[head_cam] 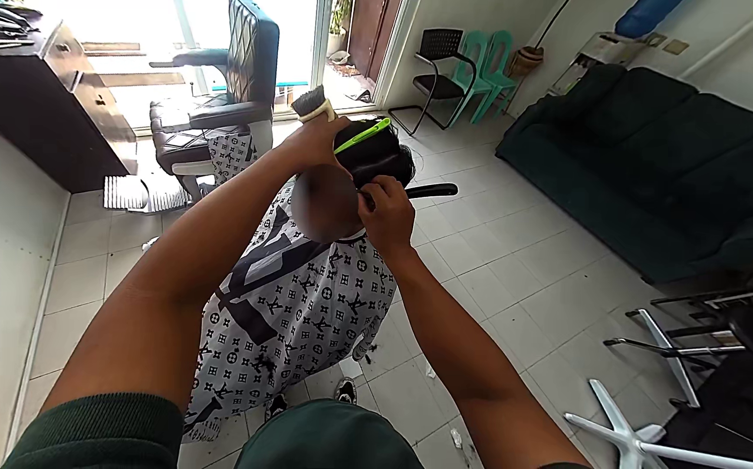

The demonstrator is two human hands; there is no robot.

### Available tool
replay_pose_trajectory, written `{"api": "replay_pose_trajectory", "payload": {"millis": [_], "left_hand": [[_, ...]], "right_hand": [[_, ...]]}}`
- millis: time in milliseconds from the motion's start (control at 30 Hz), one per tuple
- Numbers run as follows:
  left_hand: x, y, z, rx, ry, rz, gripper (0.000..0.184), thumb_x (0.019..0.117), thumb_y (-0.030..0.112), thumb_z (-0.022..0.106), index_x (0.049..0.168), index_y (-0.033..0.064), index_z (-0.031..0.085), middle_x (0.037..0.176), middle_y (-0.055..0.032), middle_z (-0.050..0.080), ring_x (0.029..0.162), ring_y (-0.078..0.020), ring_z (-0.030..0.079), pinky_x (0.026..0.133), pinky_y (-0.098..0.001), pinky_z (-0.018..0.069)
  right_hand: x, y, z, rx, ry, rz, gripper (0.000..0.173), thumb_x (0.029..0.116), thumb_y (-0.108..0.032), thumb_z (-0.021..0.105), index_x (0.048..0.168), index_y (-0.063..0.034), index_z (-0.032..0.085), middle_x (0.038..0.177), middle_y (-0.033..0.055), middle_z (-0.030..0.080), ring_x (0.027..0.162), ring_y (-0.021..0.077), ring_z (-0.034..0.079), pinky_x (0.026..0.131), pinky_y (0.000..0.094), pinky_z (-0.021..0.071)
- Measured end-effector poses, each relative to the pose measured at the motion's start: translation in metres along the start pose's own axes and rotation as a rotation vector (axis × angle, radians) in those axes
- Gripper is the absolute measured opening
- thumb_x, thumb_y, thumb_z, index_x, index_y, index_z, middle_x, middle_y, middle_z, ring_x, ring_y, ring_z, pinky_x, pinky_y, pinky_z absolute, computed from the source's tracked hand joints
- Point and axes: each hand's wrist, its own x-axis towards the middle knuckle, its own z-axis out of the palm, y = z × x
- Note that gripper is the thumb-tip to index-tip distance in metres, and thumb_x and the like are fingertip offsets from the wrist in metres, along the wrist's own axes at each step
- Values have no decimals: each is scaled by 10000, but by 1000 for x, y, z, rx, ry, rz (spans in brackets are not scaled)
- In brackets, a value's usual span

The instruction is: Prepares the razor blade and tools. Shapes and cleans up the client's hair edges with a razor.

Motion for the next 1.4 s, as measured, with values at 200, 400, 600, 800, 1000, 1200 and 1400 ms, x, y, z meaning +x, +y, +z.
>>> {"api": "replay_pose_trajectory", "payload": {"millis": [200,400,600,800,1000,1200,1400], "left_hand": [[-1,0,-1,-12,-2,-9,934,716,446,918,1489,159,479,1348,-284,512,1259,-426,531,1021,-603,449],[0,1,-2,-14,-4,-9,916,716,439,921,1476,155,496,1352,-280,519,1266,-417,532,1030,-593,446],[2,2,0,-2,-5,-13,925,713,447,921,1478,156,490,1345,-280,509,1258,-415,533,1023,-584,452],[3,0,1,-7,1,-9,931,708,447,922,1479,152,490,1355,-283,519,1275,-430,523,1042,-603,436],[3,-1,0,3,-1,-9,940,714,451,918,1488,148,481,1371,-291,509,1286,-434,518,1048,-605,433],[0,-7,-1,-47,63,42,1014,699,406,939,1541,157,431,1443,-275,480,1346,-427,477,1101,-598,394],[-84,19,43,-729,420,375,474,1011,416,576,1309,49,548,1090,7,662,871,-47,632,695,-245,552]], "right_hand": [[0,0,2,-1,-7,2,118,925,-112,703,939,-2,744,1047,194,696,945,350,684,736,434,576],[-1,2,0,51,-28,21,116,913,-115,719,936,-7,753,1069,193,697,963,348,679,768,440,572],[-6,8,4,116,38,76,119,910,-116,731,925,1,748,1068,197,696,960,334,676,806,420,568],[-6,7,4,111,23,93,128,918,-118,726,941,5,752,1076,199,695,967,333,677,809,421,571],[-5,7,3,88,-2,69,124,918,-116,725,931,3,756,1082,205,696,983,348,678,810,434,573],[-22,11,-9,328,104,133,126,911,-89,742,977,19,746,1114,196,679,1028,255,672,869,329,572],[-84,4,-51,583,-2,695,186,1002,-114,635,1128,21,658,1010,102,717,865,111,682,791,305,569]]}}
